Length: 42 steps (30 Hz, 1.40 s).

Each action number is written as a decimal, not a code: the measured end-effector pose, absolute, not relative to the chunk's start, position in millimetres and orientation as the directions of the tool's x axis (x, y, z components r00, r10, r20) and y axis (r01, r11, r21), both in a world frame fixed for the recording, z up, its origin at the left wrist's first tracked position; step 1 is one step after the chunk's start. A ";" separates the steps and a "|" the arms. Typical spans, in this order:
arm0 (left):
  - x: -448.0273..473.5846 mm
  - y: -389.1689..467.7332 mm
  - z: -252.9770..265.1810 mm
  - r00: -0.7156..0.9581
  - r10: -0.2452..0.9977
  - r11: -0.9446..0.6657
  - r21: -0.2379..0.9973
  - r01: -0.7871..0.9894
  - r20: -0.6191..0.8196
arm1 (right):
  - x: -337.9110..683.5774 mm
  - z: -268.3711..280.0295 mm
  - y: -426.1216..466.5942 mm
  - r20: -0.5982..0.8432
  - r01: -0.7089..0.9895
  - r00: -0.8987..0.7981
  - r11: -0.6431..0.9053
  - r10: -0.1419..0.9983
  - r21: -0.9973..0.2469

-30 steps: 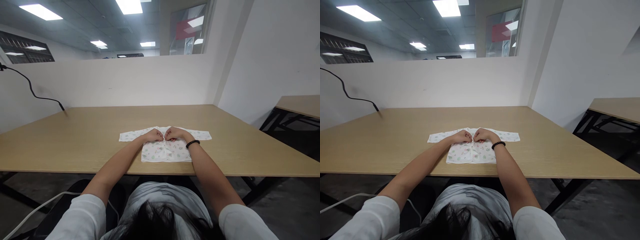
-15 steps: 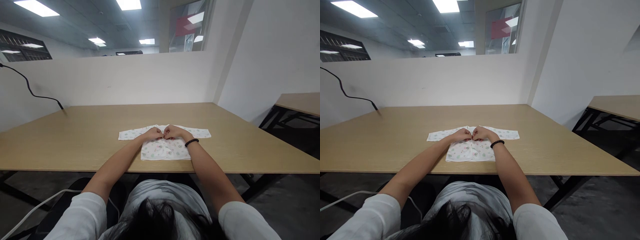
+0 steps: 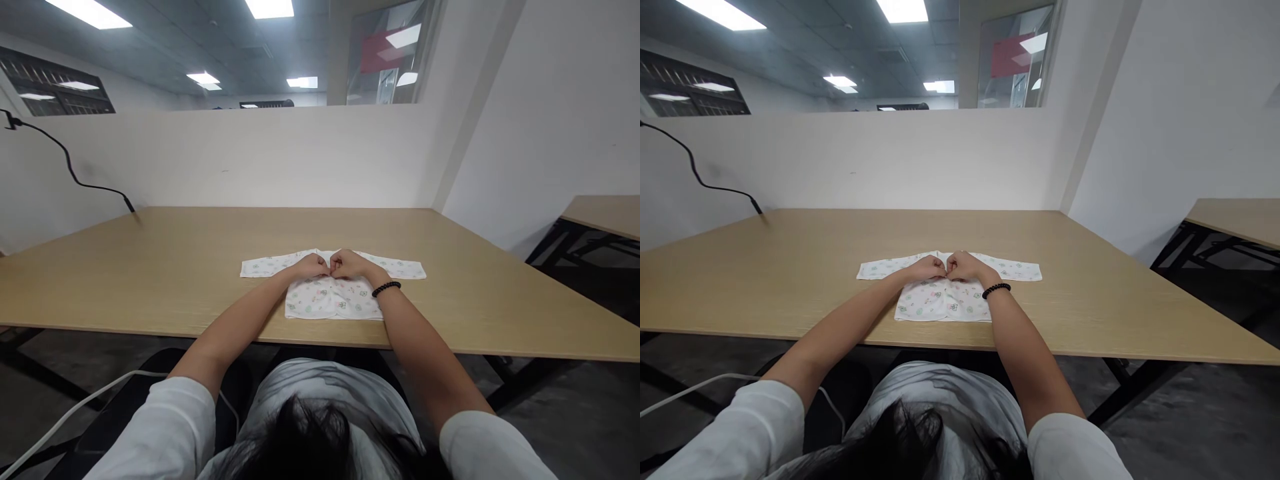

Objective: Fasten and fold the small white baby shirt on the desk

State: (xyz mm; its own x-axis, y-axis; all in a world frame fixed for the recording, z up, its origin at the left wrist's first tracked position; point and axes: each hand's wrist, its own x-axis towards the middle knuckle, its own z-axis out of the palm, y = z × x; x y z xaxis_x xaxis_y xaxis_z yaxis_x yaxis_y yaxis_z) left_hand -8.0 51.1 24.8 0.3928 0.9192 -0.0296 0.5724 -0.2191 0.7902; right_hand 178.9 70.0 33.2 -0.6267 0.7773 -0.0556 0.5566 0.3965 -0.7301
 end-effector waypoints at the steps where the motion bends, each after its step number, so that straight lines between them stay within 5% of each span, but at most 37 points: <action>1: -8.4 52.3 24.2 0.396 0.918 -0.218 0.792 0.570 -0.033 | 179.5 33.8 69.5 -0.059 0.557 -0.629 0.396 0.775 -0.729; 42: -21.0 64.6 20.2 0.527 0.848 -0.298 0.773 0.560 -0.055 | 188.6 29.4 83.0 -0.161 0.458 -0.615 0.184 0.772 -0.870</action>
